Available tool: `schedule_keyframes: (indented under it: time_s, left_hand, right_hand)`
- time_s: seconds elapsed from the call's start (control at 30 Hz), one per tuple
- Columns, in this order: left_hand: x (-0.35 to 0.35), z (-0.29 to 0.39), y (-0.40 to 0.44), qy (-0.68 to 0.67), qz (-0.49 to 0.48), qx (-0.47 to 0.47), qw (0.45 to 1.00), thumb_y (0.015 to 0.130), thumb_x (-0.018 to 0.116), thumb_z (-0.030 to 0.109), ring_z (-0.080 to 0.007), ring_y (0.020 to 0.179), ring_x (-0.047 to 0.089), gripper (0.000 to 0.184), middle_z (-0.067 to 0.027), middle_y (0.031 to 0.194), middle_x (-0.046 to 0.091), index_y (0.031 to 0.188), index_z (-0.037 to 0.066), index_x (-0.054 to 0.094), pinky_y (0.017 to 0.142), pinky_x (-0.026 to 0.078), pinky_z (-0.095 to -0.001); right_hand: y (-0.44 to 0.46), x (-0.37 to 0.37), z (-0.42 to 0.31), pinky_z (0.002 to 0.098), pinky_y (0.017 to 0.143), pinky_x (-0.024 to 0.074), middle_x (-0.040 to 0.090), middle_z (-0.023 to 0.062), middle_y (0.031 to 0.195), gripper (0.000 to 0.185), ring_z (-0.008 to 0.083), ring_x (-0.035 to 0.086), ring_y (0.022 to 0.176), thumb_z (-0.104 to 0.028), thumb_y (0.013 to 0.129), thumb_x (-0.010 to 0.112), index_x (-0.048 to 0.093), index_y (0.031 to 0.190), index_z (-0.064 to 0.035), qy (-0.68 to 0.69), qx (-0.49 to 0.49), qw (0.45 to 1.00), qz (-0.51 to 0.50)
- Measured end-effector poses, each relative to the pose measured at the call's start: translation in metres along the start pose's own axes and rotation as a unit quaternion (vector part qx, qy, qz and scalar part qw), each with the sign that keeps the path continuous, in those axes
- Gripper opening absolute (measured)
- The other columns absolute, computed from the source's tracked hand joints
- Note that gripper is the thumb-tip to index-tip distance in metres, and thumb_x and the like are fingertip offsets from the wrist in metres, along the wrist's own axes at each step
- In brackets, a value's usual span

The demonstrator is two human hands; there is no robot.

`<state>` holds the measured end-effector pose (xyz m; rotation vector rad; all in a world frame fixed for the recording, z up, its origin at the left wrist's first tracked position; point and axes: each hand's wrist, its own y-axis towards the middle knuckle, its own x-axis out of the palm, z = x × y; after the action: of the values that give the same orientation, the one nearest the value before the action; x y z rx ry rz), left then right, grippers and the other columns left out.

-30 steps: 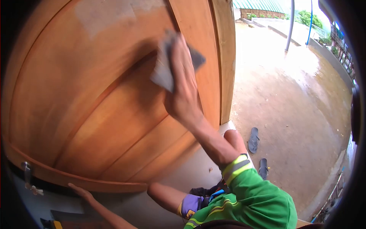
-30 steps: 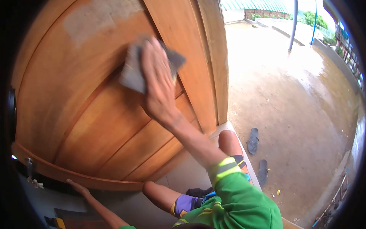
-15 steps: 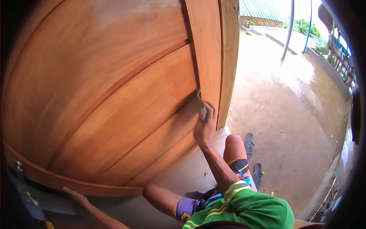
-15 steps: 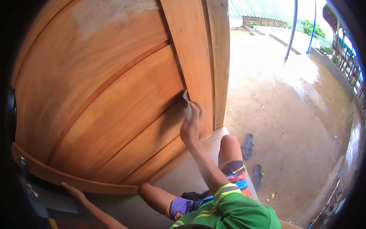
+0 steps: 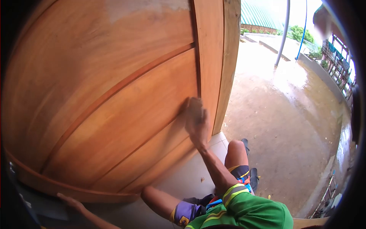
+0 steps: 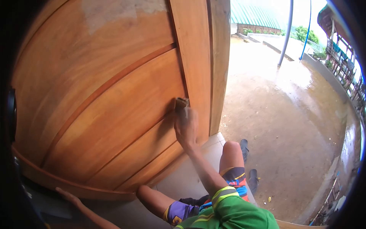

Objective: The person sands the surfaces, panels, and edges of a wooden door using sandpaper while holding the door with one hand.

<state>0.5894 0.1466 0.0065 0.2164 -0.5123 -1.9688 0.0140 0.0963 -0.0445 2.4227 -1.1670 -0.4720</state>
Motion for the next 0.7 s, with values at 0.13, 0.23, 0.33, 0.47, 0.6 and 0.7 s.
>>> schedule_keyframes:
  time_s: [0.13, 0.23, 0.33, 0.47, 0.6, 0.7]
  left_hand:
    - [0.001, 0.004, -0.004, 0.020, 0.002, -0.007, 1.000, 0.104, 0.035, 0.068, -0.0306, 0.155, 0.023, 0.095, -0.0224, 0.168, 0.020, 0.159, -0.008, 0.021, 0.127, 0.017, -0.0399]
    - [-0.002, 0.000, -0.001, 0.020, 0.015, -0.005, 1.000, 0.104, 0.035, 0.068, -0.0306, 0.155, 0.024, 0.095, -0.0223, 0.168, 0.020, 0.159, -0.008, 0.021, 0.127, 0.017, -0.0398]
    - [-0.002, 0.004, -0.002, 0.025, 0.026, 0.001, 0.999, 0.104, 0.034, 0.068, -0.0306, 0.154, 0.024, 0.095, -0.0223, 0.168, 0.021, 0.159, -0.007, 0.021, 0.127, 0.018, -0.0396]
    - [0.007, 0.005, -0.005, 0.033, 0.032, 0.005, 0.999, 0.104, 0.034, 0.068, -0.0305, 0.154, 0.025, 0.095, -0.0222, 0.168, 0.021, 0.159, -0.007, 0.022, 0.126, 0.018, -0.0394]
    - [0.006, 0.003, 0.002, 0.030, 0.035, -0.001, 0.999, 0.104, 0.033, 0.069, -0.0305, 0.154, 0.025, 0.094, -0.0221, 0.167, 0.022, 0.159, -0.007, 0.022, 0.126, 0.018, -0.0392]
    - [0.002, 0.002, 0.000, 0.032, 0.035, -0.001, 0.999, 0.104, 0.033, 0.069, -0.0305, 0.154, 0.025, 0.094, -0.0221, 0.167, 0.022, 0.159, -0.007, 0.022, 0.126, 0.019, -0.0390]
  right_hand:
    - [0.086, -0.017, -0.077, 0.0495, 0.087, 0.0501, 0.060, 0.0258, 0.117, 0.054, 0.0439, 0.063, 0.101, -0.016, 0.092, 0.073, 0.043, 0.135, -0.0019, 0.039, -0.207, 0.971, 0.114]
    - [0.135, -0.017, -0.125, 0.0521, 0.083, 0.0511, 0.061, 0.0259, 0.115, 0.051, 0.0463, 0.063, 0.101, -0.009, 0.088, 0.071, 0.046, 0.132, -0.0020, -0.004, -0.273, 0.950, 0.152]
    - [0.146, -0.015, -0.126, 0.0510, 0.082, 0.0511, 0.061, 0.0229, 0.109, 0.043, 0.0444, 0.063, 0.097, -0.013, 0.091, 0.070, 0.048, 0.127, -0.0003, -0.077, -0.288, 0.940, 0.168]
    - [0.128, -0.003, -0.084, 0.0529, 0.075, 0.0485, 0.056, 0.0246, 0.102, 0.031, 0.0481, 0.058, 0.090, -0.003, 0.089, 0.061, 0.054, 0.119, 0.0004, -0.118, -0.299, 0.931, 0.172]
    - [0.052, 0.011, 0.023, 0.0507, 0.076, 0.0504, 0.056, 0.0224, 0.103, 0.036, 0.0455, 0.061, 0.091, 0.002, 0.092, 0.059, 0.053, 0.128, -0.0007, -0.145, -0.253, 0.945, 0.148]
    - [0.035, 0.004, -0.002, 0.0495, 0.077, 0.0514, 0.059, 0.0231, 0.103, 0.035, 0.0437, 0.063, 0.089, -0.003, 0.095, 0.063, 0.053, 0.129, -0.0003, -0.077, -0.141, 0.980, 0.117]
